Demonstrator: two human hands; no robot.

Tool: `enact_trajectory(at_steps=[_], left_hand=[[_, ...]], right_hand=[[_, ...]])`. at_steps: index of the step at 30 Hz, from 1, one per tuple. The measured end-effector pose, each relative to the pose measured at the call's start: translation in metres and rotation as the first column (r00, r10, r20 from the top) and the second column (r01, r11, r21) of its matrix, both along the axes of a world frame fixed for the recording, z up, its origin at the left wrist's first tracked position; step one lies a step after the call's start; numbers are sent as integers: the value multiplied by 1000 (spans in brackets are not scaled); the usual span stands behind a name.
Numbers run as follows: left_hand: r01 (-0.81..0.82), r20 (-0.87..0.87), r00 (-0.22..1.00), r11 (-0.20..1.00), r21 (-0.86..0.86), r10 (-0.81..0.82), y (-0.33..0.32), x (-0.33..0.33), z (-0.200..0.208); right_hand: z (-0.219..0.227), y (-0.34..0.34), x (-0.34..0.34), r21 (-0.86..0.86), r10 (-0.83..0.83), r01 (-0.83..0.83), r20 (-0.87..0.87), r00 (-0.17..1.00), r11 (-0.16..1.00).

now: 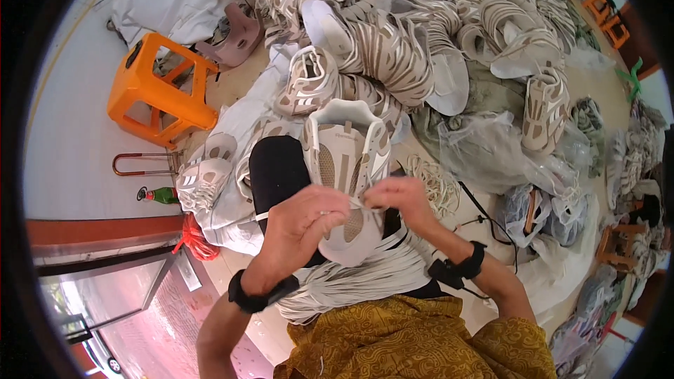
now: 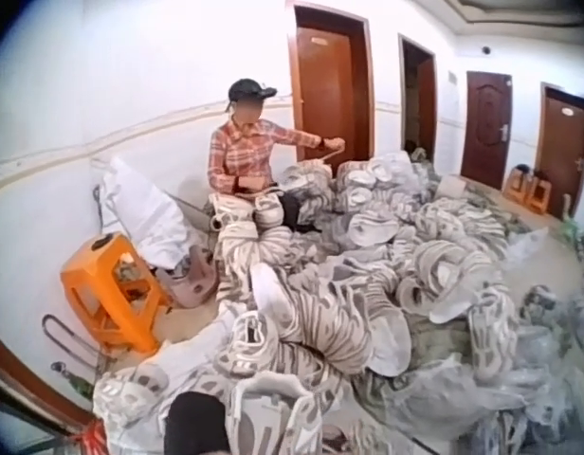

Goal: Lacing a series of beige sneakers while sitting in a workspace.

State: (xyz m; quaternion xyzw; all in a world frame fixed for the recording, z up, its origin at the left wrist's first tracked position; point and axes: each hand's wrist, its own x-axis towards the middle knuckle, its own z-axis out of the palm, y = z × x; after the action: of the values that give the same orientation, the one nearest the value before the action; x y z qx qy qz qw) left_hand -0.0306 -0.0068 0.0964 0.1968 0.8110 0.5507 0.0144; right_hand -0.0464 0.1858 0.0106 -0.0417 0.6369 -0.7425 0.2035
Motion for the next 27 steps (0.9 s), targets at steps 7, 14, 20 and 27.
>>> enact_trajectory(at_steps=[7,14,20,27], left_hand=[[163,468,883,917,-363,28,22,-45,-24],[214,599,788,850,-482,141,51,-72,-31],[19,550,798,903,-428,244,53,-76,-37],[61,498,838,869,-491,223,53,-73,-38]], right_hand=[[-11,9,11,-258,-109,165,216,970,952],[-15,10,8,-20,-160,163,92,983,986],[-21,11,-15,142,-182,202,-144,973,969],[-22,7,-19,386,-34,234,-460,887,892]])
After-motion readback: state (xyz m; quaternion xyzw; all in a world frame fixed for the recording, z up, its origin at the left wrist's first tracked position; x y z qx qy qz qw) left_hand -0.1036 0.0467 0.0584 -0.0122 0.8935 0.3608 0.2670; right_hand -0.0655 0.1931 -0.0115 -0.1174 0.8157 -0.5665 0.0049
